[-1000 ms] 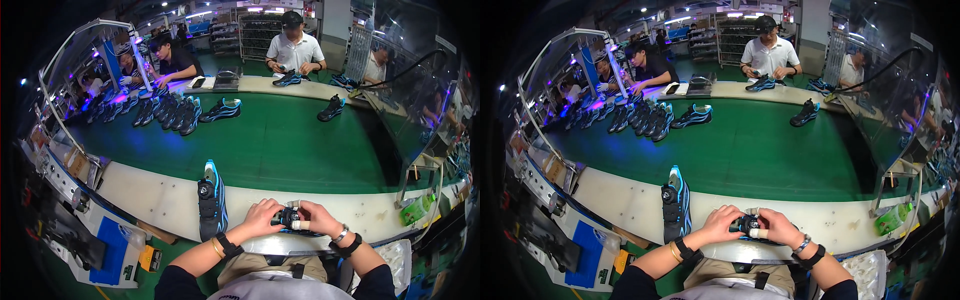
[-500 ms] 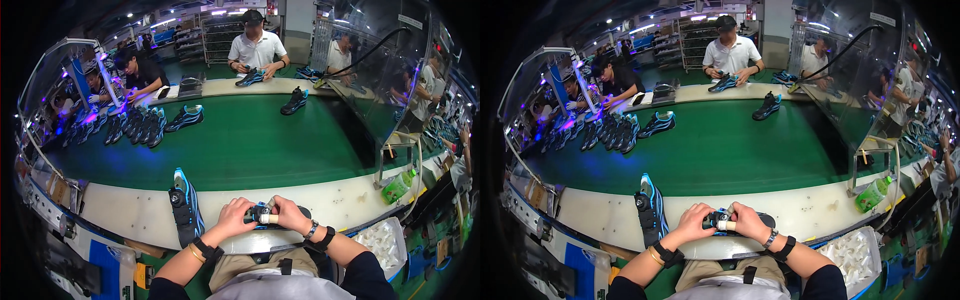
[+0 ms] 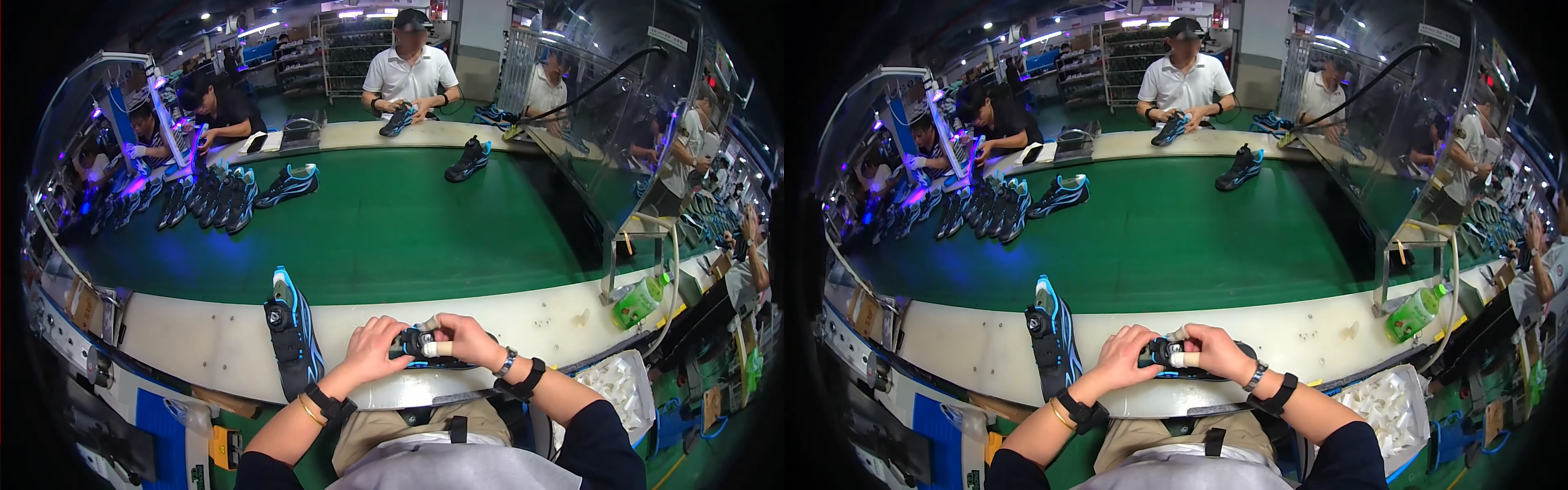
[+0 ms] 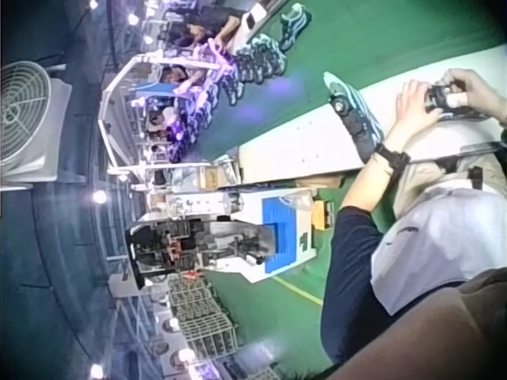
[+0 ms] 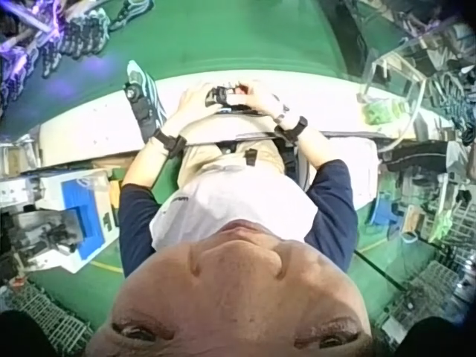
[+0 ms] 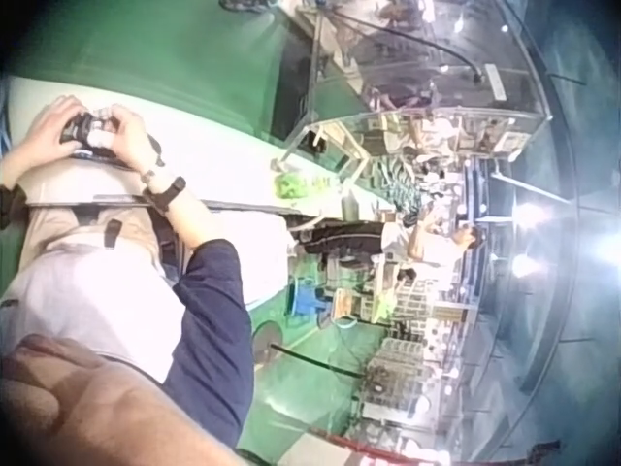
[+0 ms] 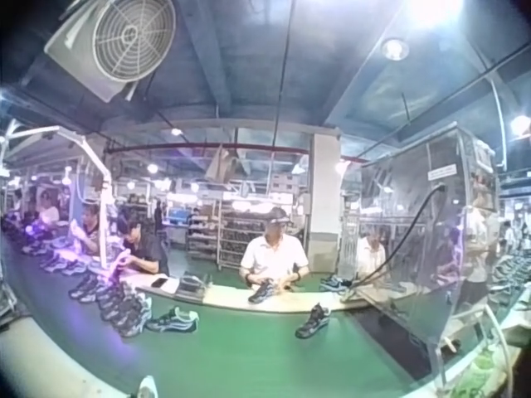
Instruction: Assembling shoe components on a conveyor belt in a manufacturing facility.
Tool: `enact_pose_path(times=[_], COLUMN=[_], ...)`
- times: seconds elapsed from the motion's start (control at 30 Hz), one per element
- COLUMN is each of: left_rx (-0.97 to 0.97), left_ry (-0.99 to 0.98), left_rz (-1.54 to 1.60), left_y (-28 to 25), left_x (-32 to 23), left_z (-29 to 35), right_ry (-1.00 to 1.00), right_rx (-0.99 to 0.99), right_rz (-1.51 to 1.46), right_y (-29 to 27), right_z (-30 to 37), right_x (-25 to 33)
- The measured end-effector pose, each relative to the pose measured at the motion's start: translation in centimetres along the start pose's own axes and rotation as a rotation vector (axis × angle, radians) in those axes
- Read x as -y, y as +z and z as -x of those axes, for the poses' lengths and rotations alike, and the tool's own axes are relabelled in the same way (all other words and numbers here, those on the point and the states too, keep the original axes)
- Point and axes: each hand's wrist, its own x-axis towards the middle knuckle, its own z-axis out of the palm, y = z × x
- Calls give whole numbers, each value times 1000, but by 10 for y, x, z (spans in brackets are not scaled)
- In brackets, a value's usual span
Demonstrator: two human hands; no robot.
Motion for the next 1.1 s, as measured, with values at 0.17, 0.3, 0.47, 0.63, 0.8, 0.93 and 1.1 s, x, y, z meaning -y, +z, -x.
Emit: enact_pose_path(times=[0.17,0.3,0.47,0.63,0.8,0.93,1.1], left_rx=[21,27,1,-37,-64,-38,-24], left_ry=[-9,8,-68,-89,-49,-51,-72], left_rz=[13,24,-53,-84,-91,-101,-43], left_y=[-6,-8,5,-6,-3,1,2], left_x=[-6,-15,-6,5,12,8,8], left_z=[4,7,6,1,2,7,7], right_ry=[-17,-123,101,-158,11,47,114], right_rx=[100,32,-153,-26,-281,-20,-184], right_rz=[-33,95,189,188,191,-40,207], right_y=[-4,-2,12,2,33,15,31], right_z=[1,8,10,-12,-9,-6,0], right_x=[16,11,10,13,11,14,19])
